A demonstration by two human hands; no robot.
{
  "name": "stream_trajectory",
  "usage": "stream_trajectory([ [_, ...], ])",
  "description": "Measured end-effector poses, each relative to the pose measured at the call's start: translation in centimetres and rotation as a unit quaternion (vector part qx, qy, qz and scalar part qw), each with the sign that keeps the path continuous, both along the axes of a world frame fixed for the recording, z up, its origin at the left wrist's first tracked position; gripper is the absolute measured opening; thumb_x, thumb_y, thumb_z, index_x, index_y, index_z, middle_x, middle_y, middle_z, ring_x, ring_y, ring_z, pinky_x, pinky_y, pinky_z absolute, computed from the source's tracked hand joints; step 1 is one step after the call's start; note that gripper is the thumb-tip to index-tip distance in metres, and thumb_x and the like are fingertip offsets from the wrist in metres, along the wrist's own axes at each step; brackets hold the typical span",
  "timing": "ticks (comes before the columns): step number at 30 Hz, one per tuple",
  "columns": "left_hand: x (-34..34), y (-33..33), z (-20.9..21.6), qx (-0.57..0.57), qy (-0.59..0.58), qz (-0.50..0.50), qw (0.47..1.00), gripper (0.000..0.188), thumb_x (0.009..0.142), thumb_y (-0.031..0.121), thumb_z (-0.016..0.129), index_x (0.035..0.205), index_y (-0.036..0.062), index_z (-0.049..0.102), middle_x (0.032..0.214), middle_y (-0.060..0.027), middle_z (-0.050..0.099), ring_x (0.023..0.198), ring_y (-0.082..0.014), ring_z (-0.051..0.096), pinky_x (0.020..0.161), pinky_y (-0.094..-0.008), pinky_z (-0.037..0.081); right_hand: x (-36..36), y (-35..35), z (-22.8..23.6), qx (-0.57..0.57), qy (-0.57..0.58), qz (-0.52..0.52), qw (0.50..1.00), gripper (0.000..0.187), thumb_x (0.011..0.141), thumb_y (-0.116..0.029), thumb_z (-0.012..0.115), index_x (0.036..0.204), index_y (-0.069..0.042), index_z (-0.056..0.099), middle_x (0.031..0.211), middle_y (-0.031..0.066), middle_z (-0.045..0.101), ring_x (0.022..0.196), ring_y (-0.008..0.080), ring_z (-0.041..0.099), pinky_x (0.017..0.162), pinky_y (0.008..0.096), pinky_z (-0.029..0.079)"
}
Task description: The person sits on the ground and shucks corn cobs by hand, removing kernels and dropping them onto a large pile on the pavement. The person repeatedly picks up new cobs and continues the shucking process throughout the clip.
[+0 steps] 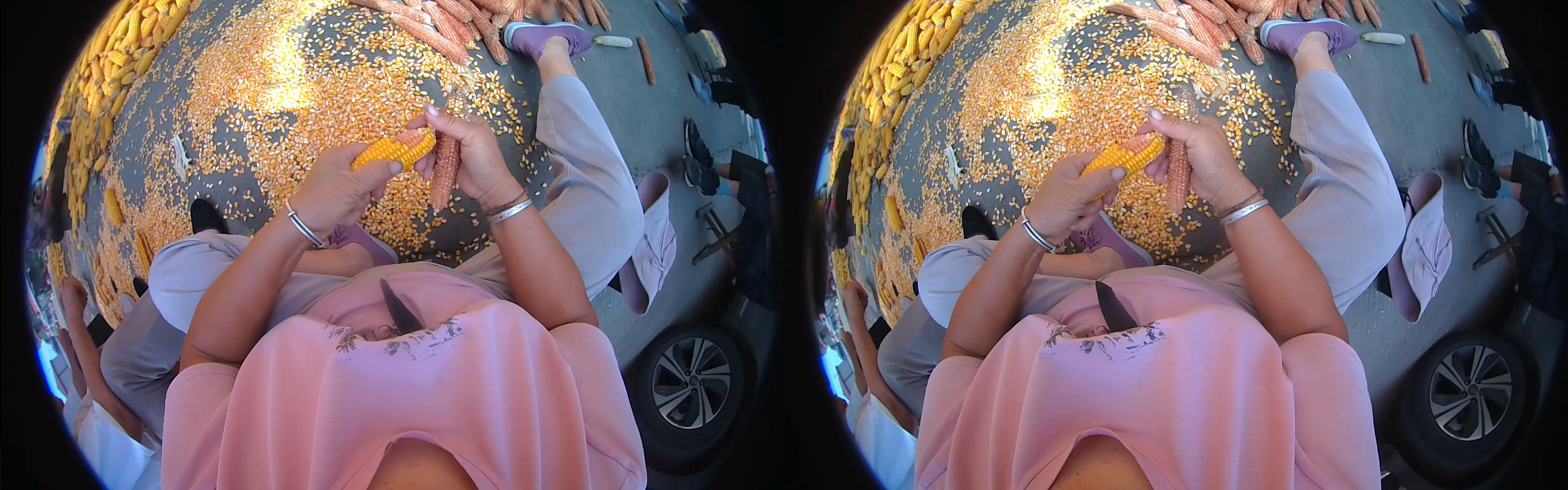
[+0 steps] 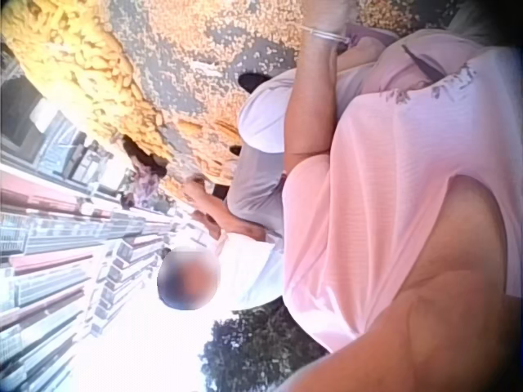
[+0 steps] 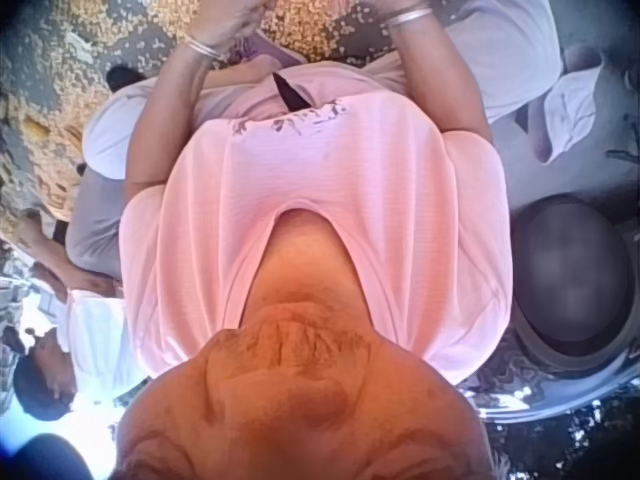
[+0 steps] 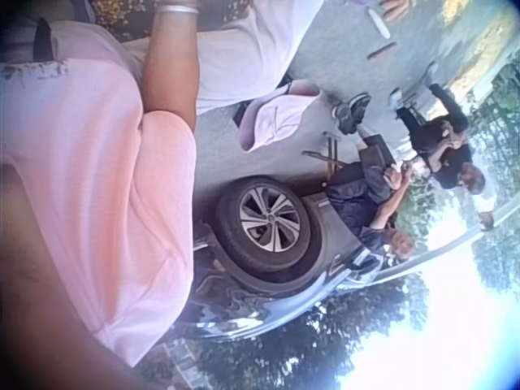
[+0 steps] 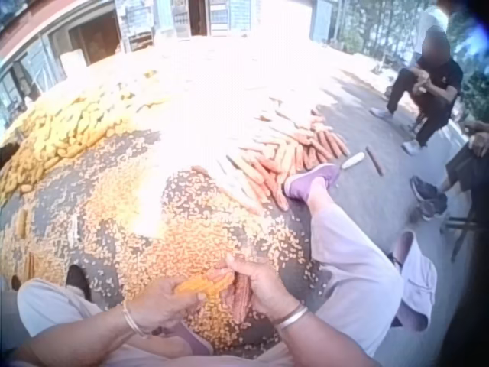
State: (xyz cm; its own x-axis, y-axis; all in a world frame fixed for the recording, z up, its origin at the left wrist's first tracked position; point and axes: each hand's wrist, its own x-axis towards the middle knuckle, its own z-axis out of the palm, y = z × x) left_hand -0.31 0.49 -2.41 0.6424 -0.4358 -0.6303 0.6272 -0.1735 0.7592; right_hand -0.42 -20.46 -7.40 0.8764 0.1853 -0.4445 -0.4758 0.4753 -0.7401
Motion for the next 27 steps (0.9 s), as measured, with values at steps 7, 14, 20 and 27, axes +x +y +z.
stream_trajectory([
  [7, 0.0, 0.6, -0.6, 0.001, 0.0, -0.005, 1.0, 0.027, 0.092, 0.03, 0.07, 0.089, 0.003, 0.065, 0.065, 0.0012, 0.054, 0.05, -0.0046, 0.046, 0.042, -0.0217, 0.031, 0.1, 0.3, -0.4, 0.007, -0.021, -0.003, 1.0, 0.015, 0.089, -0.012, 0.07, 0.095, 0.001, 0.064, 0.077, 0.0124, 0.069, 0.051, 0.0203, 0.065, 0.042, 0.0302, 0.054],
  [14, -0.9, 0.2, -2.7, 0.083, -0.218, -0.078, 0.969, 0.031, 0.089, 0.03, 0.07, 0.098, 0.0008, 0.067, 0.073, -0.0045, 0.063, 0.065, -0.0117, 0.058, 0.06, -0.0304, 0.047, 0.0, 1.1, -1.8, -0.042, -0.027, -0.045, 0.998, 0.014, 0.088, -0.011, 0.071, 0.094, -0.001, 0.062, 0.074, 0.01, 0.066, 0.047, 0.018, 0.061, 0.038, 0.0292, 0.051],
  [20, -0.4, 0.2, -2.1, 0.133, -0.296, -0.095, 0.941, 0.031, 0.088, 0.028, 0.07, 0.102, -0.0003, 0.068, 0.073, -0.0048, 0.063, 0.066, -0.0107, 0.057, 0.061, -0.0302, 0.047, 0.1, 0.6, -0.7, -0.026, 0.025, -0.055, 0.998, 0.024, 0.091, -0.023, 0.07, 0.094, 0.001, 0.064, 0.07, 0.0094, 0.066, 0.045, 0.0169, 0.06, 0.038, 0.0292, 0.05],
  [27, -0.3, 1.0, -3.1, 0.039, -0.199, -0.014, 0.979, 0.027, 0.09, 0.027, 0.07, 0.095, 0.0006, 0.066, 0.071, -0.002, 0.06, 0.059, -0.009, 0.054, 0.053, -0.0265, 0.043, 0.4, -0.5, -0.6, -0.022, -0.006, 0.0, 1.0, 0.029, 0.094, -0.025, 0.067, 0.097, 0.003, 0.065, 0.071, 0.0114, 0.066, 0.045, 0.0169, 0.059, 0.042, 0.028, 0.049],
])
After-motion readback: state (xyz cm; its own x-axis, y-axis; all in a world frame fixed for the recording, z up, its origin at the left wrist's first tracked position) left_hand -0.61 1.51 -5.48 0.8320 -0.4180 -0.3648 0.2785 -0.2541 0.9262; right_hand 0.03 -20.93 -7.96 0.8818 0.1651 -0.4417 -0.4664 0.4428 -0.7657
